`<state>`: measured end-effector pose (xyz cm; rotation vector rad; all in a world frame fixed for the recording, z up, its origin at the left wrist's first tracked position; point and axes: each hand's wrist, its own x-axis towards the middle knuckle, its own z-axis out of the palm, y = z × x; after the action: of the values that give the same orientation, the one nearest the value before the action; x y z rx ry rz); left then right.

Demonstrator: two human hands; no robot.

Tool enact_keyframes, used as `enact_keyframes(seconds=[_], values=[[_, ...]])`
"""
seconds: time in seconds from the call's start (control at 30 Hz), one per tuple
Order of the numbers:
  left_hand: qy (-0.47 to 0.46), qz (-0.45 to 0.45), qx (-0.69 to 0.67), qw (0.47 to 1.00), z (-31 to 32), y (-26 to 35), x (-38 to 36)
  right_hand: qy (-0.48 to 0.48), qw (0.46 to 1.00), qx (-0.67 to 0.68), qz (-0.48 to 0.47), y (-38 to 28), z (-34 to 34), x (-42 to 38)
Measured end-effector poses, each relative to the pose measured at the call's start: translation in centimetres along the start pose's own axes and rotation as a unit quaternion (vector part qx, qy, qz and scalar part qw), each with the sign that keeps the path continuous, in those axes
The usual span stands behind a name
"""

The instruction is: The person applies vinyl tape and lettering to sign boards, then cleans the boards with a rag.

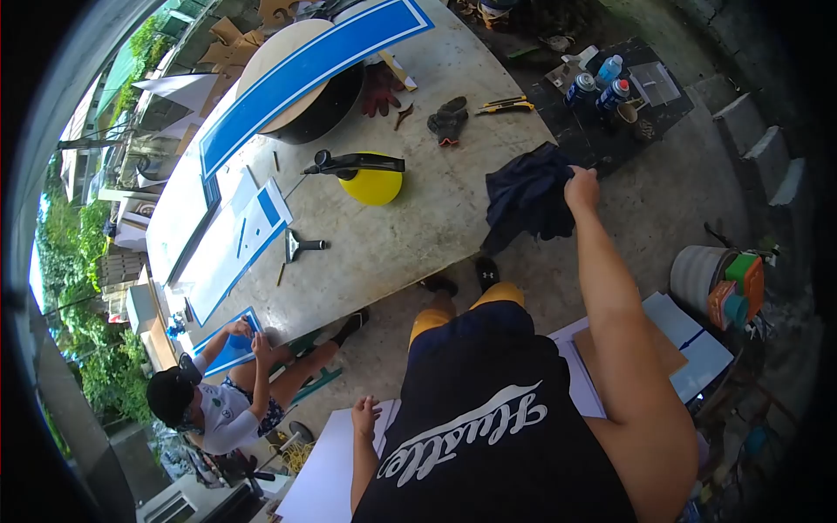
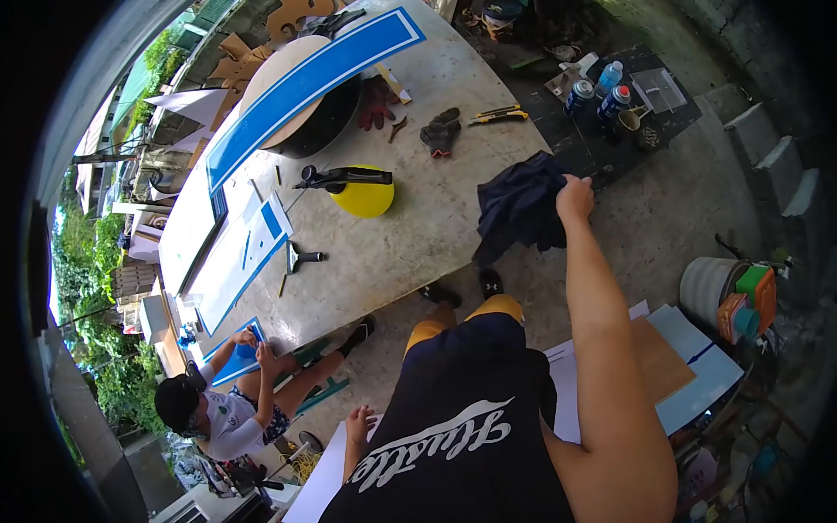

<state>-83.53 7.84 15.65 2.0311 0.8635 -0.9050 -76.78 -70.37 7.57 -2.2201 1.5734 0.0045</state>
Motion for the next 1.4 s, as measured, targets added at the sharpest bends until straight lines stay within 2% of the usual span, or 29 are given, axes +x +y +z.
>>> enact_keyframes(seconds=[0.03, 0.1, 0.2, 0.23, 0.3, 0.37, 0.4, 0.5, 0.6, 0.7, 0.8, 0.9, 1.0, 1.13, 1.27, 1.4], values=[[0.012, 0.01, -0.013, 1.0, -0.3, 0.0, -0.5, 0.02, 0.997, 0.028, 0.067, 0.7, -1.8, 2.5], [0.033, 0.029, -0.038, 0.998, -0.1, 1.7, -0.9, 0.068, 0.981, 0.161, 0.088, 2.2, -4.0, 6.6], [-0.001, 0.073, -0.045, 0.996, 2.1, 4.4, -0.6, -0.024, 0.926, 0.374, -0.044, 0.1, -5.3, 6.6], [-0.012, 0.088, -0.043, 0.995, 2.9, 5.1, -0.7, -0.04, 0.914, 0.394, -0.092, -1.9, -5.1, 4.6], [-0.049, 0.125, 0.001, 0.991, 4.8, 6.8, -0.7, -0.055, 0.959, 0.187, -0.205, -4.5, -1.6, 2.8], [-0.074, 0.159, 0.064, 0.982, 6.2, 8.4, -1.2, -0.119, 0.976, -0.062, -0.171, -8.8, -1.9, -3.5], [-0.069, 0.168, 0.065, 0.981, 6.7, 9.5, -1.8, -0.161, 0.967, -0.091, -0.173, -8.4, 1.1, -3.3], [-0.043, 0.184, 0.059, 0.98, 6.3, 11.0, -3.6, -0.101, 0.976, -0.089, -0.173, -8.2, 4.1, -2.7], [-0.022, 0.175, 0.025, 0.984, 5.2, 10.3, -4.1, -0.104, 0.972, -0.079, -0.196, -8.1, 3.4, -0.8], [0.004, 0.136, -0.003, 0.991, 4.5, 5.5, -2.7, -0.103, 0.96, -0.079, -0.249, -7.3, 4.2, 1.2], [0.007, 0.084, -0.034, 0.996, 4.6, 1.8, -2.6, -0.153, 0.958, -0.112, -0.215, -9.1, 4.1, -1.3], [0.005, 0.026, -0.051, 0.998, 5.6, -1.5, -1.5, -0.169, 0.95, -0.149, -0.216, -11.2, 4.4, -8.8], [-0.017, 0.013, -0.051, 0.998, 6.1, -2.3, -0.1, -0.214, 0.936, -0.136, -0.242, -13.0, 6.1, -16.5], [-0.021, 0.087, -0.125, 0.988, 6.2, -1.8, 3.2, -0.313, 0.874, -0.132, -0.347, -16.3, 9.1, -26.2], [-0.023, 0.148, -0.156, 0.976, 4.2, -0.1, 4.6, -0.354, 0.819, -0.169, -0.42, -22.3, 12.5, -34.1], [-0.011, 0.162, -0.207, 0.965, 0.7, -5.0, 6.9, -0.375, 0.796, -0.186, -0.438, -29.2, 15.7, -39.9]])
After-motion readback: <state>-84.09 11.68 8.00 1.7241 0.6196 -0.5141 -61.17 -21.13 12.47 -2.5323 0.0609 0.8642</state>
